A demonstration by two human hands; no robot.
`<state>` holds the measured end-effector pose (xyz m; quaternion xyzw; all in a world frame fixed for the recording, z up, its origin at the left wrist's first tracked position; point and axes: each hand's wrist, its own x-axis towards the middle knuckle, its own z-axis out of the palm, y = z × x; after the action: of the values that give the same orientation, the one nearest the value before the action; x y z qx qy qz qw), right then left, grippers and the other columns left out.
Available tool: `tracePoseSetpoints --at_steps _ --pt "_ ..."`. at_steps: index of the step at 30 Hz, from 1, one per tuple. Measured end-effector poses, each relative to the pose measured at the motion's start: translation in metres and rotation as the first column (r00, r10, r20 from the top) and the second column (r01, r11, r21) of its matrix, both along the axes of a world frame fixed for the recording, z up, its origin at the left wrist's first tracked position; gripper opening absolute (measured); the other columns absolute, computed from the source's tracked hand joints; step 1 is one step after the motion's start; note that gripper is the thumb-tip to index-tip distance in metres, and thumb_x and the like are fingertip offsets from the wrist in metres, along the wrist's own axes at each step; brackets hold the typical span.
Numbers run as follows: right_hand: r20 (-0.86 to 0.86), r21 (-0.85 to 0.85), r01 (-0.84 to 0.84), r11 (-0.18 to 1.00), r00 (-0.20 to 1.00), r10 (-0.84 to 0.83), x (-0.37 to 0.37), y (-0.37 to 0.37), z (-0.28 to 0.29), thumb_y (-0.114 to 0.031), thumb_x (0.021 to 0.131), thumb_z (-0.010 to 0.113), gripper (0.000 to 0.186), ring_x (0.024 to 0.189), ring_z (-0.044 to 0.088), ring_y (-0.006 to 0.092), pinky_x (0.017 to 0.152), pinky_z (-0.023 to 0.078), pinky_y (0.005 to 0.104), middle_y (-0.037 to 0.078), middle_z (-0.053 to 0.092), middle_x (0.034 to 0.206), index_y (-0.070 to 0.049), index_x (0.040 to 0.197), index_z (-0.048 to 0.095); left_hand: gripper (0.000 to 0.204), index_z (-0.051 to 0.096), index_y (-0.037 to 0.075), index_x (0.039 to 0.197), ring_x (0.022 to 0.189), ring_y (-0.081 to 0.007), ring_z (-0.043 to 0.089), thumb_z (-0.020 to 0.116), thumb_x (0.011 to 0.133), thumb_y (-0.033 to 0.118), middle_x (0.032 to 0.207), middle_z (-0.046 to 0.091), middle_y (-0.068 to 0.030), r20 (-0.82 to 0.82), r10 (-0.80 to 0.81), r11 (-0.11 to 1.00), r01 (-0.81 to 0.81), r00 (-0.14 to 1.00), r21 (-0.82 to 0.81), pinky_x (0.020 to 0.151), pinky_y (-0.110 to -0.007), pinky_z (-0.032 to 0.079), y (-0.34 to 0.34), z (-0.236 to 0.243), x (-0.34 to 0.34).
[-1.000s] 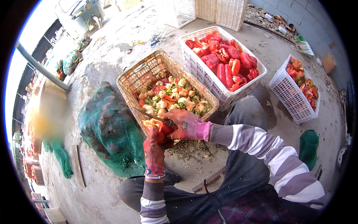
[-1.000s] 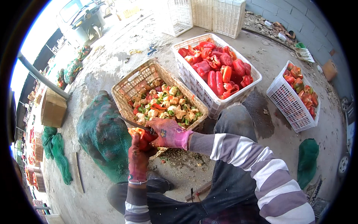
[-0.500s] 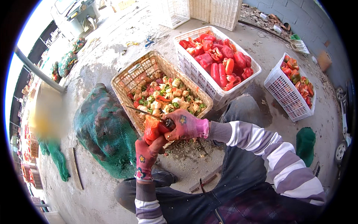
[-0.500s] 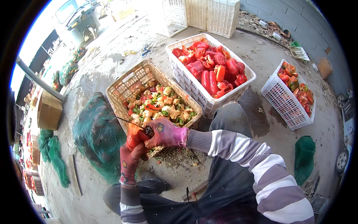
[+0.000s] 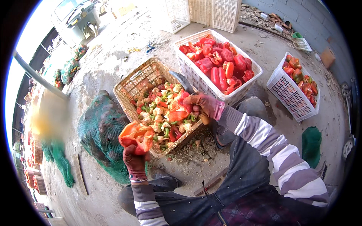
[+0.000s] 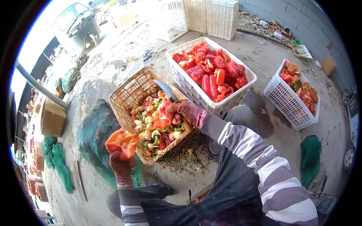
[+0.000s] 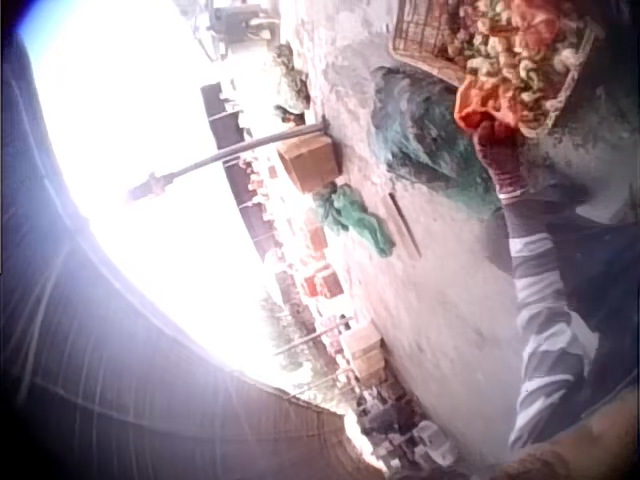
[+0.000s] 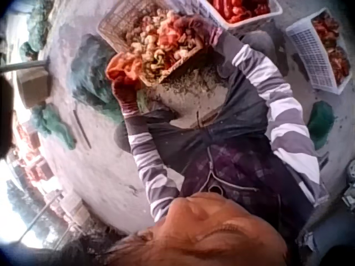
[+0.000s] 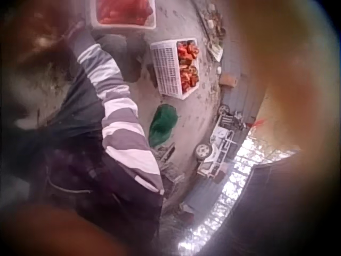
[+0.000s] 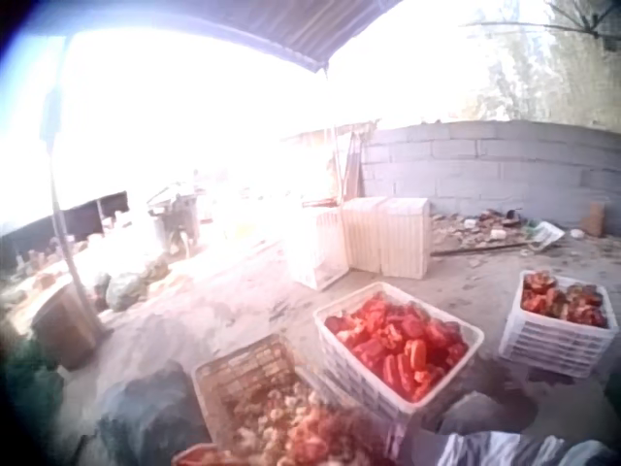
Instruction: The person sits on the ground and repeatedly cuts red bell peppers with a knife, removing the core and seeds. The cut peppers are placed into a white crate, while the discarded cores and seeds fall into a basket or onto the ground.
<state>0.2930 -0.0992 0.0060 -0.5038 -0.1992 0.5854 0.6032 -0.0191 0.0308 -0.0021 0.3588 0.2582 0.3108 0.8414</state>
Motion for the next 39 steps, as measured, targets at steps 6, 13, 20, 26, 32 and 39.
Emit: tracePoseSetpoints --at_steps 6,13,20,26,32,39 --pt "0.469 -0.058 0.181 0.982 0.873 -0.133 0.054 -0.02 0.024 -0.025 0.073 0.078 0.033 0.043 0.05 0.0092 0.038 0.04 0.0257 0.003 0.055 0.056 0.0 0.085 0.06 0.04 0.057 -0.001 0.1 0.046 -0.019 0.054 0.058 0.08 0.034 0.072 0.061 -0.0091 -0.311 0.254 0.966 -0.224 0.916 0.129 0.041 -0.029 0.042 0.008 0.004 -0.004" --pt "0.972 0.186 0.718 0.671 -0.036 -0.231 0.235 0.018 0.064 -0.043 0.072 0.072 0.043 0.084 0.065 0.0331 0.075 0.052 0.0382 0.017 0.068 0.091 -0.004 0.09 0.066 0.035 0.057 -0.002 0.096 0.045 -0.0185 0.055 0.058 0.08 0.029 0.071 0.06 -0.0099 -0.387 0.106 0.962 0.003 0.916 0.272 0.043 -0.028 0.044 -0.006 0.0 0.036" --pt "0.475 0.092 0.455 0.886 0.761 -0.441 0.145 -0.016 0.038 -0.025 0.079 0.071 0.024 0.042 0.049 0.0092 0.04 0.04 0.024 0.003 0.058 0.061 -0.002 0.083 0.063 0.031 0.059 -0.003 0.094 0.05 -0.0166 0.056 0.058 0.081 0.026 0.072 0.061 -0.0081 -0.483 0.135 0.936 0.049 0.865 0.35 0.044 -0.026 0.044 -0.023 0.017 0.05" --pt "0.227 0.229 0.242 0.943 0.929 -0.293 0.04 -0.053 0.047 -0.031 0.086 0.064 0.034 0.052 0.049 0.006 0.047 0.041 0.021 0.005 0.065 0.082 0.0 0.1 0.06 0.03 0.06 -0.002 0.092 0.052 -0.0145 0.056 0.059 0.082 0.026 0.07 0.061 -0.0062 -0.556 0.049 0.929 0.167 0.829 0.33 0.048 -0.025 0.042 -0.037 0.016 0.06" --pt "0.028 0.268 0.418 0.868 0.897 -0.44 0.037 -0.064 0.044 -0.028 0.089 0.062 0.034 0.056 0.05 0.0055 0.048 0.042 0.0194 0.007 0.066 0.089 0.0 0.107 0.058 0.037 0.06 -0.001 0.092 0.05 -0.0173 0.056 0.062 0.083 0.035 0.069 0.061 -0.0075 -0.545 -0.05 0.957 0.195 0.837 0.213 0.048 -0.028 0.043 -0.033 0.023 0.117" --pt "-0.076 0.323 0.539 0.778 0.834 -0.546 0.063 -0.07 0.029 -0.026 0.092 0.057 0.035 0.061 0.042 0.0028 0.055 0.039 0.0181 0.006 0.062 0.095 0.0 0.115 0.056 0.045 0.053 -0.004 0.118 0.094 -0.0238 0.061 0.061 0.089 0.03 0.109 0.061 -0.0159 -0.022 -0.249 0.938 0.247 0.968 0.243 0.088 -0.036 0.048 0.039 0.066 0.32"
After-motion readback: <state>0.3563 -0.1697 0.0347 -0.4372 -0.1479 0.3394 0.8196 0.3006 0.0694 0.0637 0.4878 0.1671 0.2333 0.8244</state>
